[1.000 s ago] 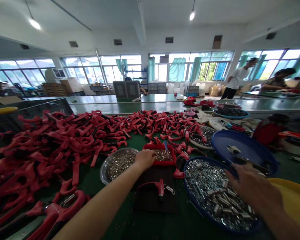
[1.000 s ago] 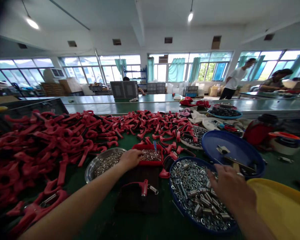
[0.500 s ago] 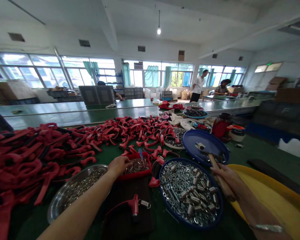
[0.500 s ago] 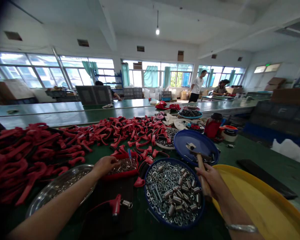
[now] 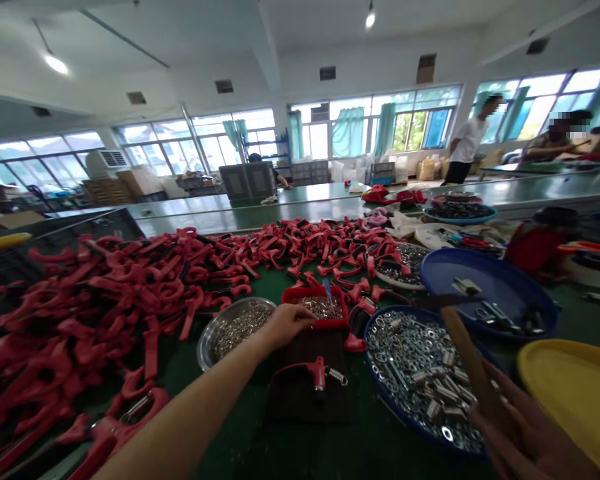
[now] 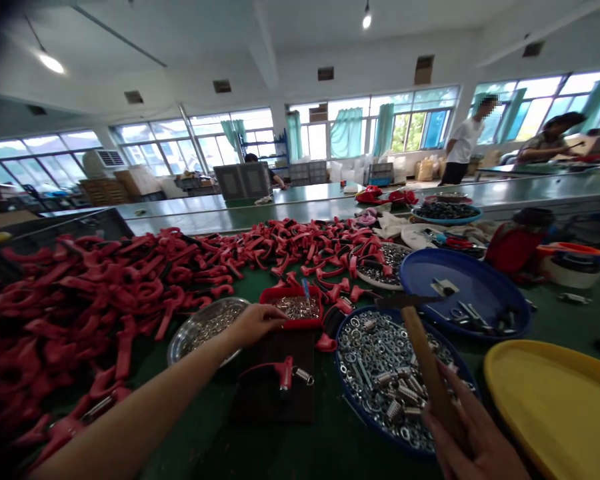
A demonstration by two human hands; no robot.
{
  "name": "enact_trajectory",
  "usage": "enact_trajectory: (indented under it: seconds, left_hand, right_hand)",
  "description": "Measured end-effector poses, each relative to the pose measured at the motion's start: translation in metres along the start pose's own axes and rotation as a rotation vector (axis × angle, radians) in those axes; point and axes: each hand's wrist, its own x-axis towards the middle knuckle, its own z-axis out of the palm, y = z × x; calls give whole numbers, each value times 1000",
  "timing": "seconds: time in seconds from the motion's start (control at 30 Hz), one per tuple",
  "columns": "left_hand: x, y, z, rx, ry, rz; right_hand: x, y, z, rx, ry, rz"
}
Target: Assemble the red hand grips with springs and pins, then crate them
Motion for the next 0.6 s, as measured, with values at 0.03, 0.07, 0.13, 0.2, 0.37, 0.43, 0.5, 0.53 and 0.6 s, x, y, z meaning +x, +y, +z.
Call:
enact_trajectory:
  seconds: [0.03, 0.07, 0.13, 0.2, 0.37, 0.43, 0.5, 0.53, 0.6]
  left_hand:
    - [-12, 2, 4, -65, -31, 15]
    - [-23, 3, 9, -127, -55, 17]
    - [-40, 5, 17, -200, -71, -3]
    - [-48, 5, 24, -174, -55, -28]
    - [-46, 14, 26, -27, -49, -29]
    - [-45, 22, 22, 59, -63, -20]
    - [-45, 31, 19, 167, -70, 41]
    - [-45, 35, 18, 226, -72, 92]
    - [-46, 41, 20, 338, -83, 187]
  right_hand:
    - [-3, 6, 4, 1, -24, -2]
    - [-6, 10, 7, -1, -47, -8]
    - [-10, 13, 13, -32, -95, -35]
    - [-11, 11, 17, -88, -113, -80]
    - [-9, 9, 20, -251, -81, -261]
    - [-8, 12, 19, -301, -67, -311]
    - [-9, 14, 17, -348, -55, -345]
    - [-10, 15, 16, -371, -50, -358]
    - [-13, 17, 15, -408, -45, -387]
